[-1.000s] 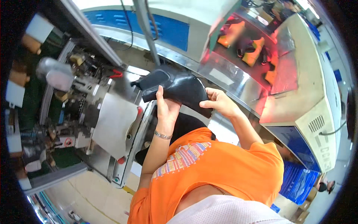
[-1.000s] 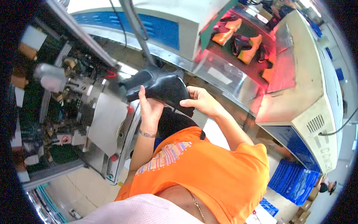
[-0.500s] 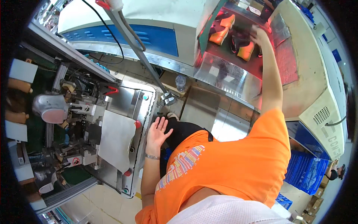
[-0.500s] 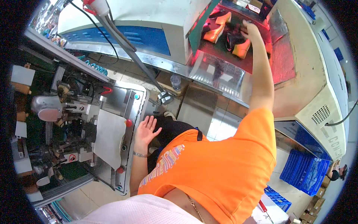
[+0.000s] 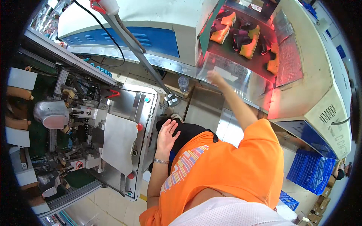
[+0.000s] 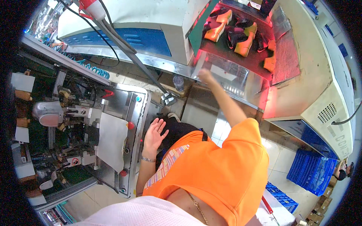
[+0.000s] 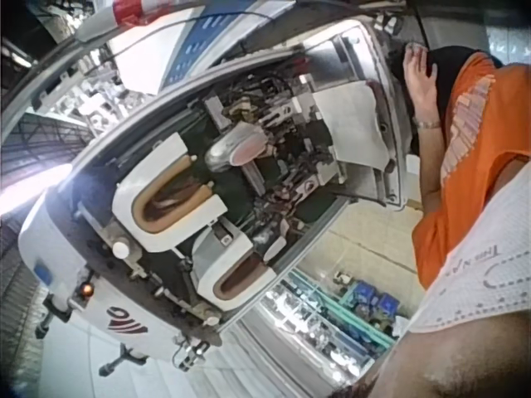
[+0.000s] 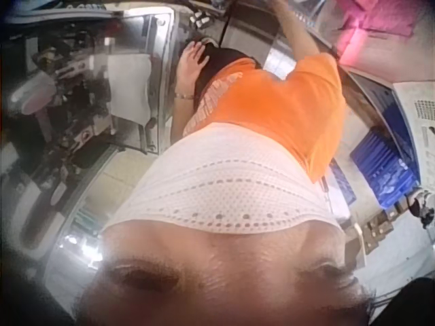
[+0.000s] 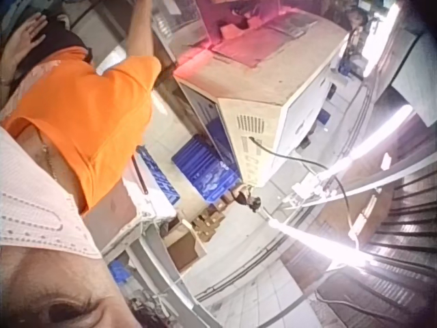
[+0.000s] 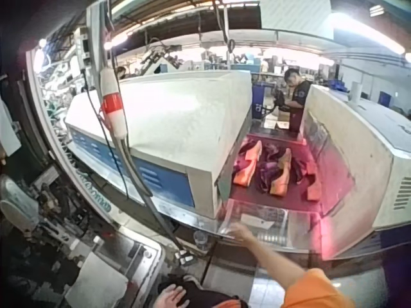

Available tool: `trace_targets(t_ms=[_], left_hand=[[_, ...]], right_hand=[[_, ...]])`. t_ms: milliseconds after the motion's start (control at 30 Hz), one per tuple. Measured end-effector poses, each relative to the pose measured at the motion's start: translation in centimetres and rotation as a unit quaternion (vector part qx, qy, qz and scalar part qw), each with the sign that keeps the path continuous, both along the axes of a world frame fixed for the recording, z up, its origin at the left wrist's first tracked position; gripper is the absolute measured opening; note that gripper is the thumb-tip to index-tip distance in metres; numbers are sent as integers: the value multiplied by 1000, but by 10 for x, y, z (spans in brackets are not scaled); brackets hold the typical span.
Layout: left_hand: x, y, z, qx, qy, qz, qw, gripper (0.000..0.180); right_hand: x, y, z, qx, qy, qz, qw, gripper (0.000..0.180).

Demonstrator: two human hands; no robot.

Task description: The person places black shoes into a machine, presses a button to activate it, and then removes the shoes. This process is repeated for multiple pairs of shoes. The person also handles a holographic package and places it on the machine's surface.

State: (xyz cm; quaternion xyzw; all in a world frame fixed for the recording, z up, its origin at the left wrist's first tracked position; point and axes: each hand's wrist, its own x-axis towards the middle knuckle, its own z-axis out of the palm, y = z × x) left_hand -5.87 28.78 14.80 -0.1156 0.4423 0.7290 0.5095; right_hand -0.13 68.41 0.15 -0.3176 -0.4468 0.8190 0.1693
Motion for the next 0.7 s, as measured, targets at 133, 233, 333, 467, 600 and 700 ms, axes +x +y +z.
trace_targets(t_ms=[133,233,333,467,600,700], left_hand=[[3,-20,-2,19,-57,43,997,24],[6,-31,9,79,-133,60,986,20],[15,-49,14,123,-138,101,978,18],[21,-72,19,140,-128,183,965,18],[32,-110,8,113,-58,310,942,19],[37,-135,-2,20,44,385,922,19]], right_hand=[[-41,-118,6,164,-172,145,961,31],[-102,-162,3,329,-18,147,933,32],[-158,-200,60,338,29,103,935,29],[-217,-225,66,467,-56,8,882,28],[-219,-266,57,595,-113,4,796,22],[-213,-264,61,592,-117,28,797,18]])
